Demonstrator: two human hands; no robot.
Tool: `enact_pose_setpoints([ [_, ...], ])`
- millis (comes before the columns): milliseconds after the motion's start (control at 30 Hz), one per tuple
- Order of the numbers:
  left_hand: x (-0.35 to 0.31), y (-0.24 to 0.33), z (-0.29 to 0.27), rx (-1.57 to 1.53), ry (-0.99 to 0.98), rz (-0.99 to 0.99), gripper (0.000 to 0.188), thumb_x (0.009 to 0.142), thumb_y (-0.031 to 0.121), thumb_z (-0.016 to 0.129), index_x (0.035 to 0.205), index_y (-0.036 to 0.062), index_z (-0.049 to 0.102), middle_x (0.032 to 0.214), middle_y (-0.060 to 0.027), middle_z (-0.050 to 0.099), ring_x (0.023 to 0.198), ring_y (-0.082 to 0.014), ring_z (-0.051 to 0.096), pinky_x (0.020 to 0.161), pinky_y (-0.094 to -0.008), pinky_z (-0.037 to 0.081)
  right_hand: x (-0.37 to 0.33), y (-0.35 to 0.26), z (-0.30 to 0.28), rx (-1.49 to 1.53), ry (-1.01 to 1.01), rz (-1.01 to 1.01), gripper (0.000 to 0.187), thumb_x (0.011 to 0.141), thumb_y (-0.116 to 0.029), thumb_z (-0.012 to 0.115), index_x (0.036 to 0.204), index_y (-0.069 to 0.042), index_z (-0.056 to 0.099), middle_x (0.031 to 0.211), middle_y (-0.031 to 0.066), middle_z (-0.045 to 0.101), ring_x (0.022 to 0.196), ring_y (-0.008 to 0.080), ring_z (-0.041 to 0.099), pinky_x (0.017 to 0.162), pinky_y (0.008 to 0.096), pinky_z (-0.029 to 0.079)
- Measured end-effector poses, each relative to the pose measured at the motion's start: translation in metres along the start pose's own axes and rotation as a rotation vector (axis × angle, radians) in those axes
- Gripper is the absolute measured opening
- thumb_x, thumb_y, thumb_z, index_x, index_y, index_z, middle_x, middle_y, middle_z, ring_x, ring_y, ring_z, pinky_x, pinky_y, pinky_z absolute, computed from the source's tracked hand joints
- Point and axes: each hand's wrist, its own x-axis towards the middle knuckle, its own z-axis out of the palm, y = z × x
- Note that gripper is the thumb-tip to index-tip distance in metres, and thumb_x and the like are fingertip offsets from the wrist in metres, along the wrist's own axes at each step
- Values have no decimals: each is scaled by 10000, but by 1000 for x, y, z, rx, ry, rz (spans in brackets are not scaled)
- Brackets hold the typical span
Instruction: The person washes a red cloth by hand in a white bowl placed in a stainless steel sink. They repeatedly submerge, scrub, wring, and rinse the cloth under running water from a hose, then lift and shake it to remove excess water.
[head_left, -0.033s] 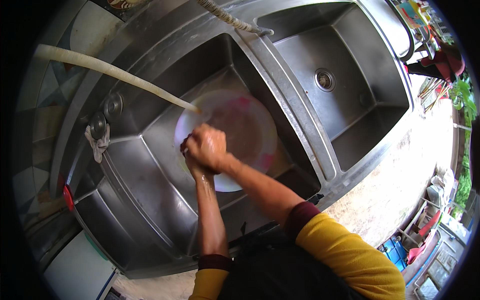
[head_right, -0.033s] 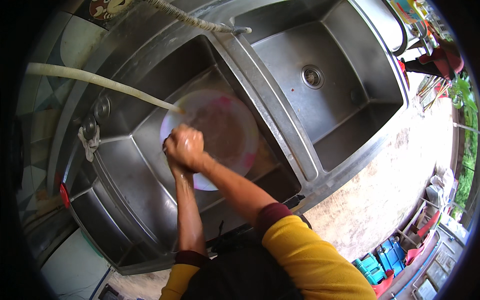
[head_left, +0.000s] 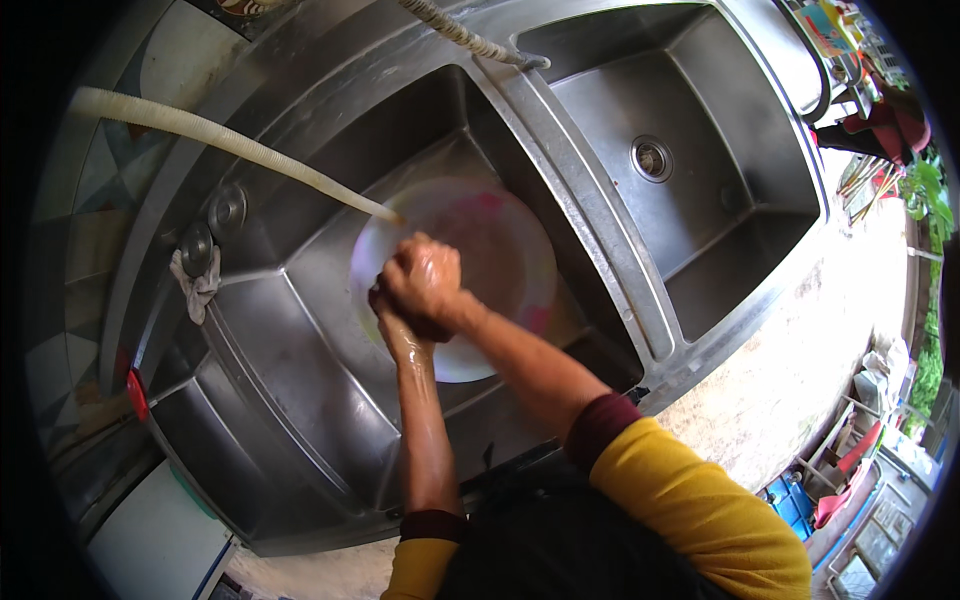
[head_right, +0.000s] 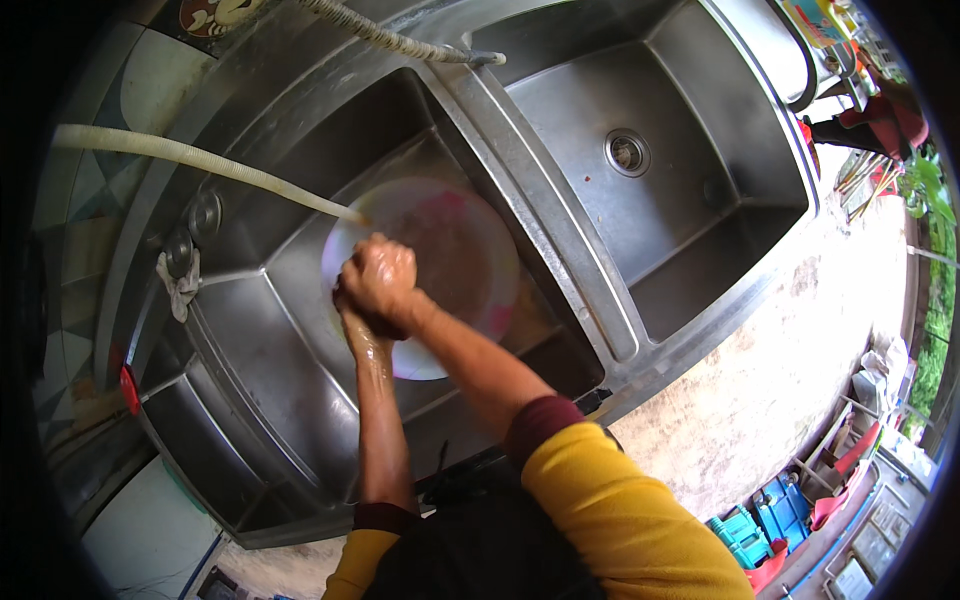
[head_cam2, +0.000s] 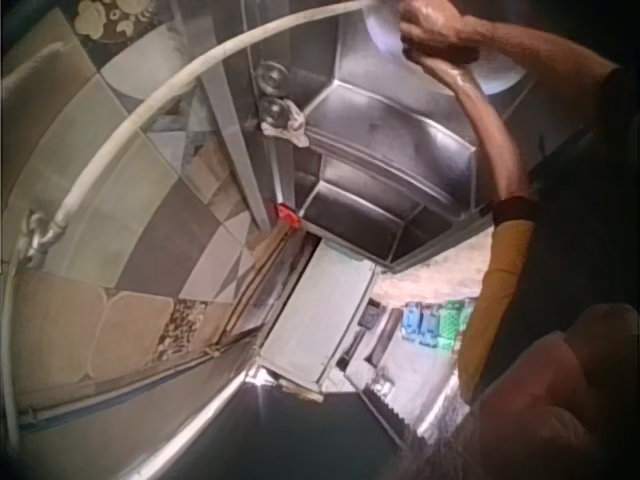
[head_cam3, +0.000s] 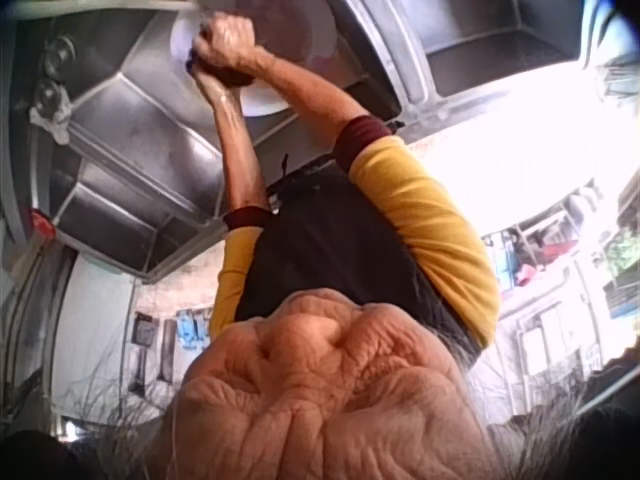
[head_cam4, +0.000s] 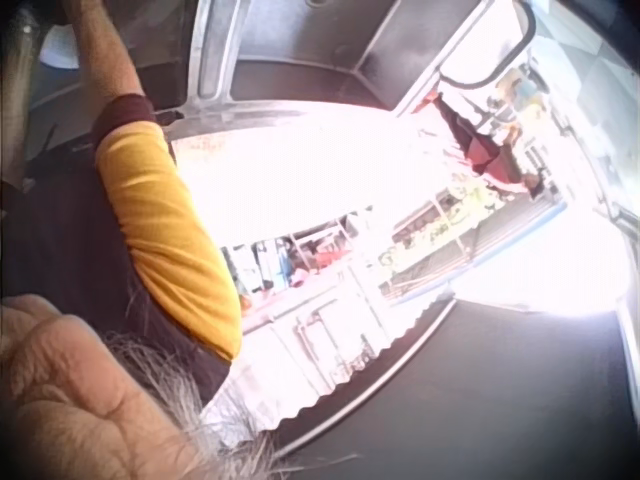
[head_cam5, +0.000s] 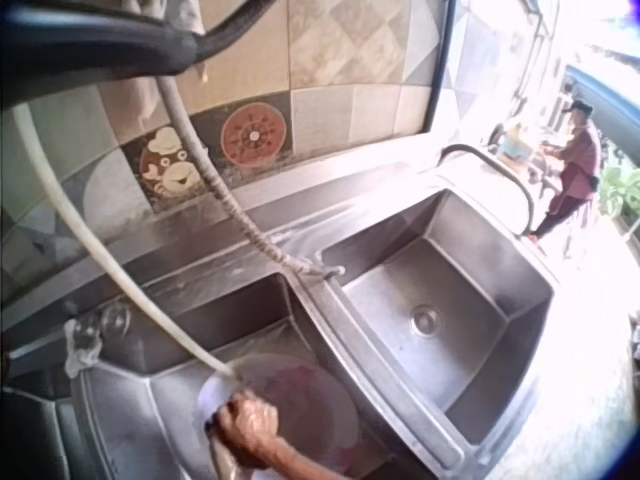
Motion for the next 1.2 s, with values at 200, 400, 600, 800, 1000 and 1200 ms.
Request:
enact_pose_setpoints([
  [200, -19, 24, 19, 789, 542, 9, 618, 830, 329, 677, 1299, 13, 427, 1193, -132, 534, 1065, -245, 546, 879, -365, 489, 21, 106, -18, -173, -94, -261, 476, 742, -293, 721, 1110, -44, 551, 1059, 205, 584, 1002, 371, 565, 866, 446, 453],
  [400, -25, -19, -35, 1954, 187, 216, 842, 738, 232, 746, 1445, 128, 300, 1423, -335, 247, 1310, -478, 296, 1071, -466, 304, -28, 146, -10, -438, -155, -220, 787, 686, -308, 750, 1367, -86, 424, 1327, 266, 416, 1190, 452, 428, 974, 534, 367],
  [600, -2, -69, -76, 2696, 144, 232, 776, 770, 241, 678, 1454, 215, 311, 1481, -309, 146, 1333, -525, 200, 1071, -577, 241, -62, 168, 28, -917, -52, -439, 672, 672, -261, 720, 1289, -89, 518, 1307, 248, 444, 1168, 469, 430, 881, 628, 391],
  [800, 5, -5, -48, 1262, 23, -190, 794, 816, 506, 613, 1467, 203, 274, 1506, -208, 193, 1387, -380, 192, 1072, -525, 271, -4, 141, 6, 99, -350, 221, 388, 619, -95, 652, 1004, -44, 648, 928, 149, 646, 862, 325, 607, 821, 442, 483],
  [1000, 6, 33, -26, 136, -153, -373, 753, 904, 669, 313, 1437, 136, 326, 1383, -109, 435, 1267, -275, 414, 1055, -445, 348, -51, 13, -21, 514, -291, -254, 264, 654, -90, 643, 917, -88, 652, 852, 179, 591, 818, 307, 592, 715, 391, 512],
  [1200, -14, 24, -34, -231, -379, -308, 652, 924, 566, 361, 1380, 100, 383, 1341, -111, 469, 1226, -272, 454, 1028, -428, 383, -99, -33, -33, 123, -298, -256, 211, 730, -237, 698, 882, -119, 613, 865, 164, 497, 758, 329, 579, 615, 432, 498],
])
